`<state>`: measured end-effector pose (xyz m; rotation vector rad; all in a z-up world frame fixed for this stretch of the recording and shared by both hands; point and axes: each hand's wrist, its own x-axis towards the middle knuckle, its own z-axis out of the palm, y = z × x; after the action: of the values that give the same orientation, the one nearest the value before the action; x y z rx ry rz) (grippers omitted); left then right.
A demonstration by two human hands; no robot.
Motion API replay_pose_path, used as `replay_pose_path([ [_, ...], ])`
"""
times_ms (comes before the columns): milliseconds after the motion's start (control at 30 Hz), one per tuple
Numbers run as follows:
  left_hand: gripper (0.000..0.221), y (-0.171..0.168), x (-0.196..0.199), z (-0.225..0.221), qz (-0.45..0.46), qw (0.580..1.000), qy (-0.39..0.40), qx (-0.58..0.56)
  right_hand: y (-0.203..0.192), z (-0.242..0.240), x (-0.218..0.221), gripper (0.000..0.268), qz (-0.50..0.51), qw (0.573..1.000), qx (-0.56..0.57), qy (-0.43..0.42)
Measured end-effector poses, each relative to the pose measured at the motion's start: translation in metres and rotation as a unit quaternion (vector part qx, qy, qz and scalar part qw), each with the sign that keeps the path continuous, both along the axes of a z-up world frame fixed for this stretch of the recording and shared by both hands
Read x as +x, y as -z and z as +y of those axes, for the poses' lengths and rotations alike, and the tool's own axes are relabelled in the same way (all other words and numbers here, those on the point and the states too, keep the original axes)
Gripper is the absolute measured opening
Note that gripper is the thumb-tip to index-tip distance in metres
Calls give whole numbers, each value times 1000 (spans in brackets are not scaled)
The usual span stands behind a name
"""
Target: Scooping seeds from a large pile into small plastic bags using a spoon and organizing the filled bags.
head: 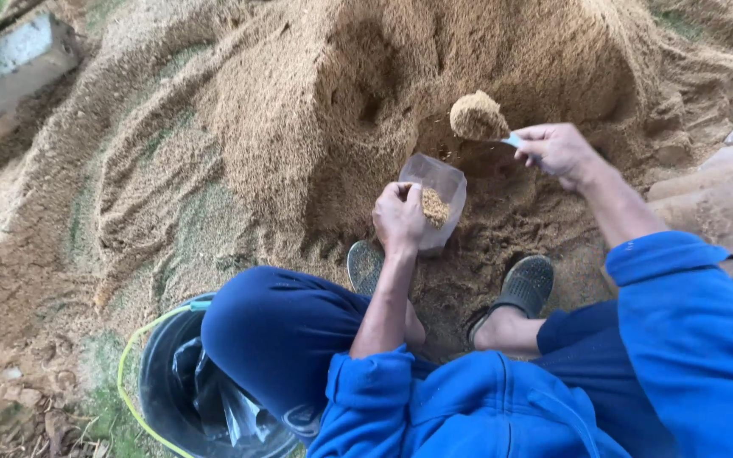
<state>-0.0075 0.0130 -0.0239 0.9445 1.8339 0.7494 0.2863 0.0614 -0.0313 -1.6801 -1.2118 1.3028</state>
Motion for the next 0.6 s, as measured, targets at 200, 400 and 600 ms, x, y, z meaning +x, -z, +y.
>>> replay_pose_path([
  [200,31,-3,-3,1,30,998,30,-43,-90,-21,-31,35,-22,999,3,-44],
  [400,28,-9,-7,-5,41,997,45,-49,-120,-46,-62,30,-116,989,-4,-97],
  [600,28,-33,-2,-11,36,999,7,-14,-93,-75,-92,25,-618,670,336,-239],
])
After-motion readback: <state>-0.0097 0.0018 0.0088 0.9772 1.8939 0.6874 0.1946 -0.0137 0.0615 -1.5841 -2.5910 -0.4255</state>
